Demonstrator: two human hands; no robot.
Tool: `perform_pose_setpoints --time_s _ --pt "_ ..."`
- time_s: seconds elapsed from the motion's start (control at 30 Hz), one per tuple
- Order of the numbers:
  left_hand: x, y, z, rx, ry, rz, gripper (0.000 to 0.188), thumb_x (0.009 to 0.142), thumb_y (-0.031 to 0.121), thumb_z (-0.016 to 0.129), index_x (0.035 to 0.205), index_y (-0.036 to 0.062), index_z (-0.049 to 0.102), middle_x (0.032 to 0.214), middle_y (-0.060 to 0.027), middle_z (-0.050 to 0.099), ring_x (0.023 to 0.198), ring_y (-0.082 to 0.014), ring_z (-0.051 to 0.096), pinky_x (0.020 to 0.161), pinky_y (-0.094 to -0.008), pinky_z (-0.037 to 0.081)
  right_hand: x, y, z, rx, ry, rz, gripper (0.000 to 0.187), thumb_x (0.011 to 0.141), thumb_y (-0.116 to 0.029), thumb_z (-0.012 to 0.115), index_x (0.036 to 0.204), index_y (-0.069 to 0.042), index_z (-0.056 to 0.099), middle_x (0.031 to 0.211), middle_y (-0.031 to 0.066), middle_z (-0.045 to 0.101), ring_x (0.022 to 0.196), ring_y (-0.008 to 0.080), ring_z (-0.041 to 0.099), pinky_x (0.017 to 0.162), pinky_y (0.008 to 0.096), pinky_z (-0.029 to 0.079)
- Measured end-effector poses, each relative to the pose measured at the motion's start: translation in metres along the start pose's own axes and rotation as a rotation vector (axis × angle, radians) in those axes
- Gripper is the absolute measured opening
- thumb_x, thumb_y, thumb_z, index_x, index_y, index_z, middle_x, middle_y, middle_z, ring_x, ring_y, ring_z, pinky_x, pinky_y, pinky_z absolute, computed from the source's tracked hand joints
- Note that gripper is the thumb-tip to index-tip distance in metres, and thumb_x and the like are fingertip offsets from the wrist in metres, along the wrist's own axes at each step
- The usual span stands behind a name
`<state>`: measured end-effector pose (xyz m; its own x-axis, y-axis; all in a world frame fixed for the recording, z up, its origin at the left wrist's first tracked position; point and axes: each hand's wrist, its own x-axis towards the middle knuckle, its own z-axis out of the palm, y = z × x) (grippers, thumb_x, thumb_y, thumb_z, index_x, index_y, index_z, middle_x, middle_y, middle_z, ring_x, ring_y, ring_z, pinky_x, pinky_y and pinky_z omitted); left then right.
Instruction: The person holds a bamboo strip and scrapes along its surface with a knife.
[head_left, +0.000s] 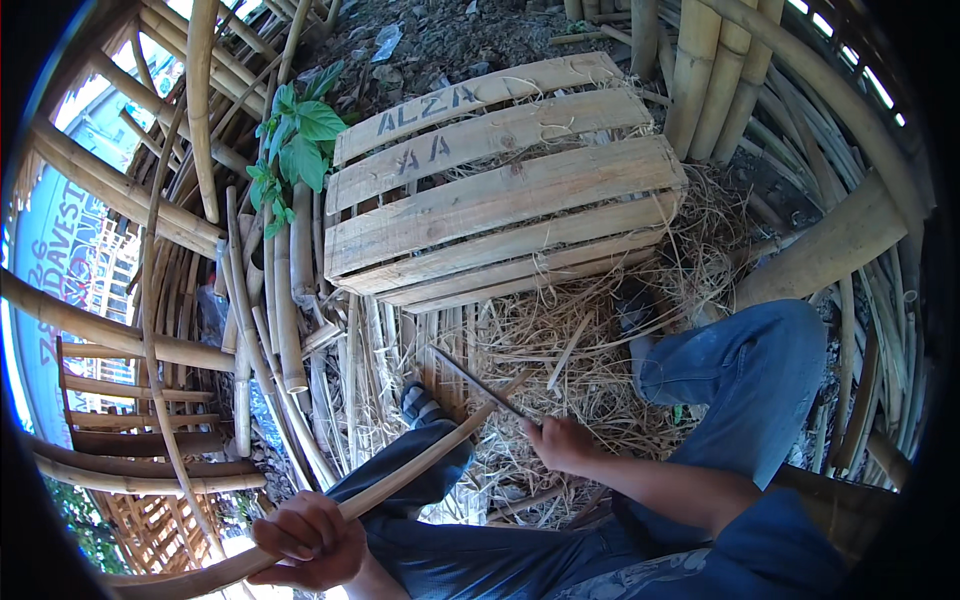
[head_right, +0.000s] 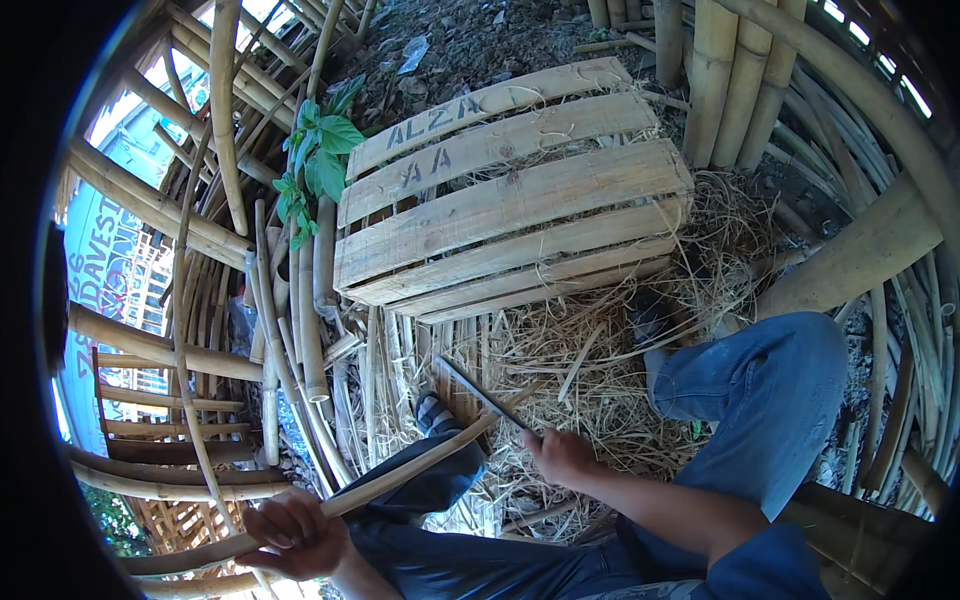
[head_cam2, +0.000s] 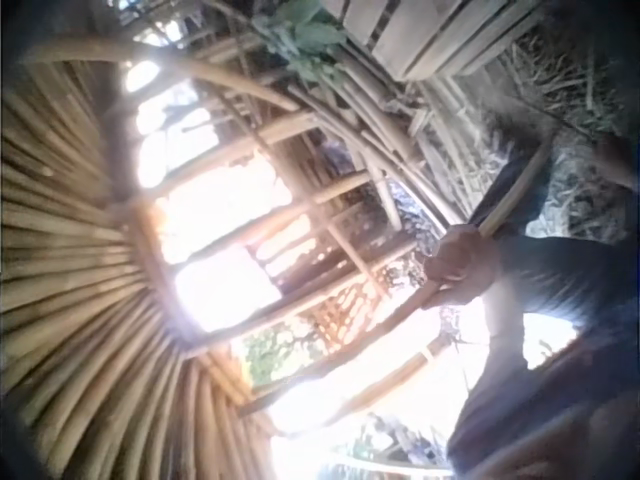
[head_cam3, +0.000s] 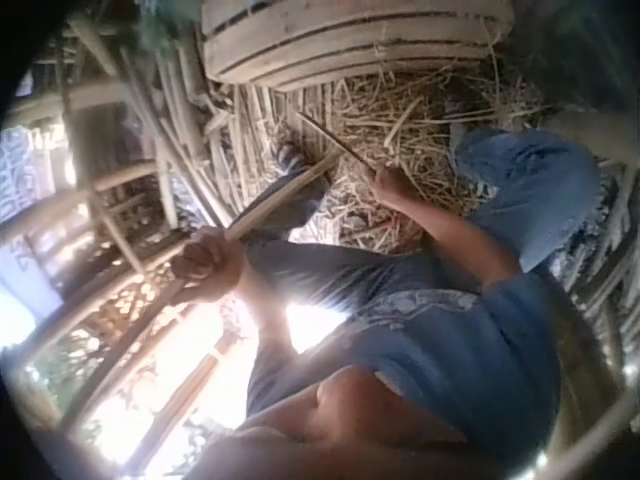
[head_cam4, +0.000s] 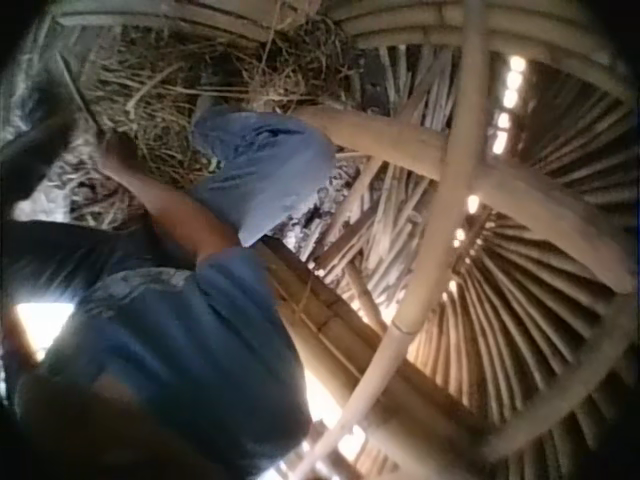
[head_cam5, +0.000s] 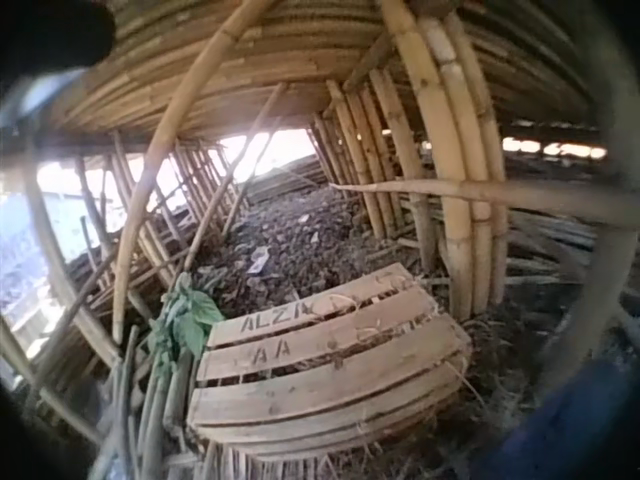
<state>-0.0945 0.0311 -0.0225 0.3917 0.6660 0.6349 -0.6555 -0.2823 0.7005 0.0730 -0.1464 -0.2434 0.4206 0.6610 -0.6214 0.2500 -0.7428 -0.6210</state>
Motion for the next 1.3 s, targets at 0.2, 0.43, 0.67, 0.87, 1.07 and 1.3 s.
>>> perform_pose_setpoints --time_s 0.2,0.43,0.67,0.87,1.07,1.3 --pt "0.01 -0.005 0.002 -0.006 0.127 0.008 0.058 0.094 0.063 0.038 0.062 0.0154 0.034 0.046 0.0025 0.031 0.032 -0.006 0.029 0.03 -0.0193 0.026 0.002 0.002 0.007 -0.002 0.043 0.117 0.073 0.097 -0.058 0.026 0.082 0.003 0.065 0.068 0.023 0.065 0.072 0.0376 0.068 0.067 0.0504 0.053" --pt "0.025 0.0 -0.005 -0.082 -0.107 -0.061 0.068 0.091 0.068 0.041 0.049 0.0144 0.037 0.036 0.0042 0.032 0.027 -0.006 0.033 0.028 -0.0189 0.032 -0.047 -0.047 -0.02 0.102 -0.07 -0.183 0.069 0.098 -0.056 0.03 0.082 0.005 0.059 0.055 0.0148 0.058 0.053 0.0333 0.062 0.053 0.0471 0.051" --pt "0.012 0.003 0.005 -0.116 -0.255 -0.066 0.064 0.089 0.07 0.041 0.057 0.0144 0.041 0.045 0.0012 0.036 0.038 -0.01 0.036 0.038 -0.0238 0.034 -0.068 -0.067 -0.026 0.16 -0.085 -0.222 0.067 0.098 -0.057 0.03 0.08 0.002 0.057 0.051 0.0122 0.055 0.051 0.0328 0.062 0.05 0.0469 0.05" --pt "-0.003 0.002 0.007 -0.109 -0.166 0.005 0.071 0.088 0.073 0.034 0.062 0.0086 0.048 0.063 -0.0068 0.046 0.057 -0.0247 0.047 0.051 -0.0394 0.041 -0.068 -0.066 -0.027 0.169 -0.059 -0.241 0.068 0.098 -0.057 0.03 0.079 0.002 0.058 0.052 0.0138 0.057 0.052 0.0341 0.063 0.053 0.0464 0.051" --pt "0.006 0.031 0.008 0.671 -0.426 -0.434 0.065 0.09 0.068 0.04 0.064 0.0084 0.049 0.062 -0.007 0.045 0.06 -0.0246 0.048 0.055 -0.0415 0.043 -0.068 -0.071 -0.024 0.326 -0.089 -0.189 0.067 0.098 -0.056 0.032 0.077 0.003 0.058 0.054 0.0177 0.058 0.054 0.0368 0.063 0.056 0.0469 0.052" --pt "0.0 0.032 0.007 0.416 -0.411 -0.219 0.063 0.091 0.069 0.035 0.065 0.0119 0.044 0.057 -0.0032 0.041 0.058 -0.0225 0.047 0.054 -0.0398 0.042 -0.069 -0.066 -0.024 0.11 0.014 -0.236 0.065 0.099 -0.054 0.034 0.078 0.004 0.057 0.053 0.0184 0.057 0.052 0.0367 0.062 0.05 0.0463 0.051"
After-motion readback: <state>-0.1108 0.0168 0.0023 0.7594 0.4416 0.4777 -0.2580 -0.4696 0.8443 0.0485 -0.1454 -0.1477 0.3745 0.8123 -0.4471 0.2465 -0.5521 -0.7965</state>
